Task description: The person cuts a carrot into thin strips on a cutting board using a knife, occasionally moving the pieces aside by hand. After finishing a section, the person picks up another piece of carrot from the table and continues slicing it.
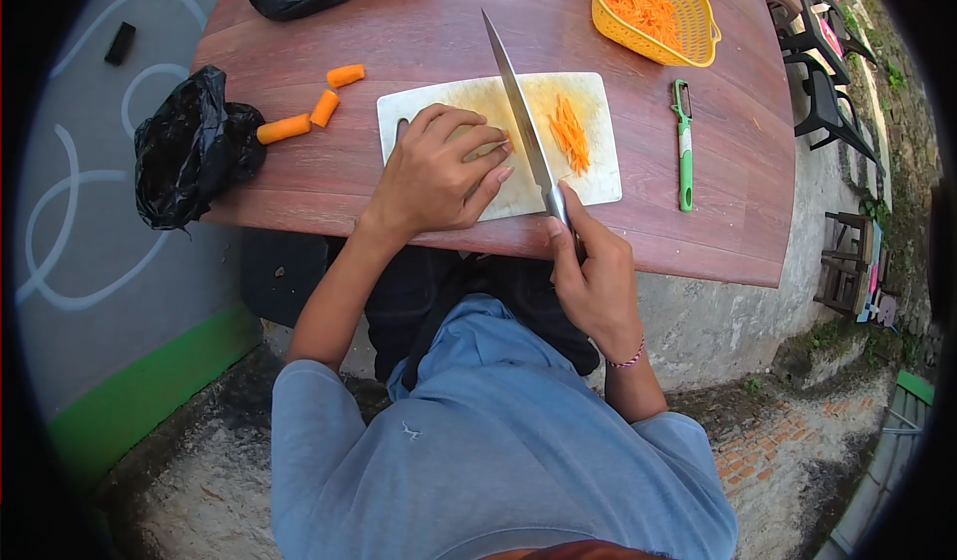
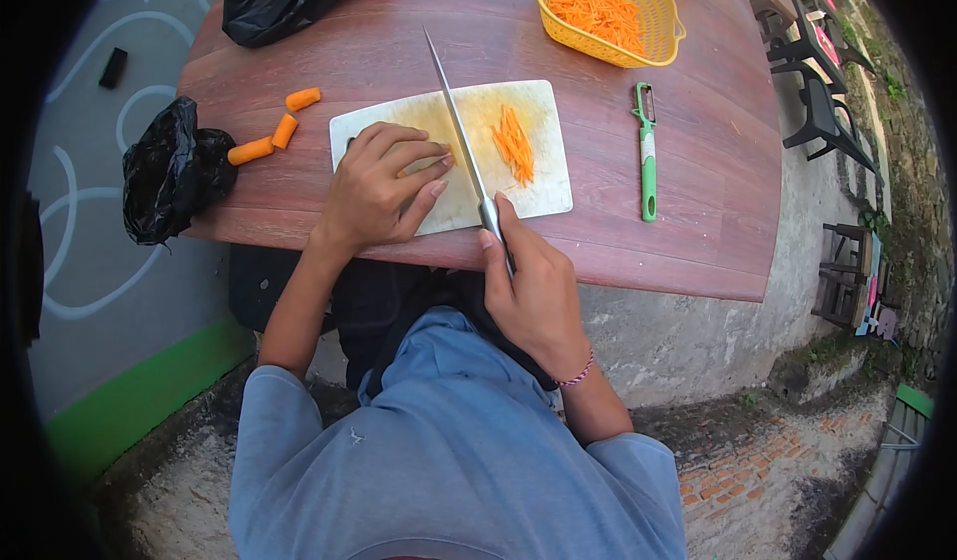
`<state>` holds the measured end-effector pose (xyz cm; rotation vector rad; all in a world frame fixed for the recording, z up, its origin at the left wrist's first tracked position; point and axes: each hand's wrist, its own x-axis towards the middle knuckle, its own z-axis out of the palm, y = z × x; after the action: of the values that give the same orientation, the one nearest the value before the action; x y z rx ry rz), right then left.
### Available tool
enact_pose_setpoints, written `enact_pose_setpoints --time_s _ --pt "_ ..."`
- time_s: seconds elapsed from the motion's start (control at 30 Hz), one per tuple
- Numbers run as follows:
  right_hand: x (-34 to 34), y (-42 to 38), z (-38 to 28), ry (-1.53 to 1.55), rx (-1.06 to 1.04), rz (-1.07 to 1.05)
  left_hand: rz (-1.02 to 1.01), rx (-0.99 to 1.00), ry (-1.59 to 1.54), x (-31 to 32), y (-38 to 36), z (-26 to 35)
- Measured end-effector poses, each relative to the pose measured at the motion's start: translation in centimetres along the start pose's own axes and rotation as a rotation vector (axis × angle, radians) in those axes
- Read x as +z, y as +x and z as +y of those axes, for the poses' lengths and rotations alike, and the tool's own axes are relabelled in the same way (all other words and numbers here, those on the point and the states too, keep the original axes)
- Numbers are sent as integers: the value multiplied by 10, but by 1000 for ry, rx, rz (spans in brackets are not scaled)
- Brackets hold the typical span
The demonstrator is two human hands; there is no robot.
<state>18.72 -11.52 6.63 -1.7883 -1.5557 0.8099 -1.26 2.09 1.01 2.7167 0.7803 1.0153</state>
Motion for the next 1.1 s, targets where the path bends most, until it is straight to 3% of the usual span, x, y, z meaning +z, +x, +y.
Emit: enact_pose_setpoints --time_s 1.1 --pt "20 20 -6 -139 -143 53 -10 19 2 1 1 0"
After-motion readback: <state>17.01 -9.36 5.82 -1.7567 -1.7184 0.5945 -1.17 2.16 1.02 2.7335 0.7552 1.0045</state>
